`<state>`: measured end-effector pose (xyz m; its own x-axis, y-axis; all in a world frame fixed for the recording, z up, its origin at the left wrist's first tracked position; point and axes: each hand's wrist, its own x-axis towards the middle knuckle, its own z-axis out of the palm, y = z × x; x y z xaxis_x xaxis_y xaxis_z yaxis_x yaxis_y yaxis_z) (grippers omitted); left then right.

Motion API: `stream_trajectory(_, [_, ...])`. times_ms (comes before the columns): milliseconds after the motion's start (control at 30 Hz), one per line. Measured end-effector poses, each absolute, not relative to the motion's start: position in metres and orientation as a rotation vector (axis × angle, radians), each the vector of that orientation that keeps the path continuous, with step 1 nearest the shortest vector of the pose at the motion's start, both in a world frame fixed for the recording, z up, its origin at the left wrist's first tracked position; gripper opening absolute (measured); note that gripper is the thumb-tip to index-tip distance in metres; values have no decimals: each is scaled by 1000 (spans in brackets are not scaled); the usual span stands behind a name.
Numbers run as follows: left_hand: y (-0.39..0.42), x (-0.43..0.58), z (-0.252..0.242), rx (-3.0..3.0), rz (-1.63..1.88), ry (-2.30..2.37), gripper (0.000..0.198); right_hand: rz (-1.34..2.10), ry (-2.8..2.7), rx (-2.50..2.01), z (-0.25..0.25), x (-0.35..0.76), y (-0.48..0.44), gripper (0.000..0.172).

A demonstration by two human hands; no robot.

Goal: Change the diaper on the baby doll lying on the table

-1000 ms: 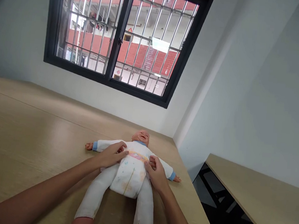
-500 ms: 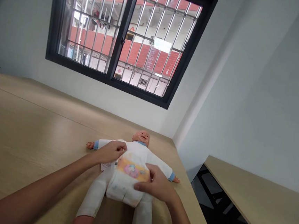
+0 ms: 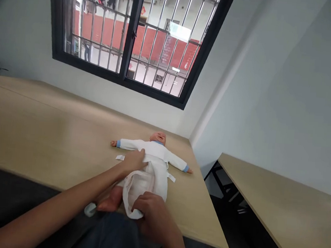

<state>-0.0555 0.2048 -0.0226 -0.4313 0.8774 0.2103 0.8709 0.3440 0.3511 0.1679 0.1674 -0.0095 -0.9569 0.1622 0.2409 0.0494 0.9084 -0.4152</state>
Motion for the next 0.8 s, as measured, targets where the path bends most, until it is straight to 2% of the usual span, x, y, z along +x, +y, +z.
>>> stream_trajectory(100, [206, -52, -19, 1649, 681, 2629, 47, 733, -2793, -155, -13, 183, 137, 9])
stream_trajectory(367, [184, -41, -13, 1689, 658, 2679, 46, 1215, -2645, -233, -37, 229, 60, 17])
stream_trajectory(433, [158, -34, -13, 1736, 721, 2666, 43, 1269, -2610, -292, -49, 236, 53, 17])
stream_trajectory(600, [43, -5, -23, 1804, 1306, 2343, 26, 1326, -2536, -429, -82, 242, 44, 15])
stream_trajectory(700, [-22, 5, -44, 1579, 1343, 2246, 31, 1342, -2596, -340, -94, 241, 40, 8])
stream_trajectory(800, [-51, 0, -80, 1324, 1302, 2240, 37, 1390, -2670, -194, -99, 239, 38, 5])
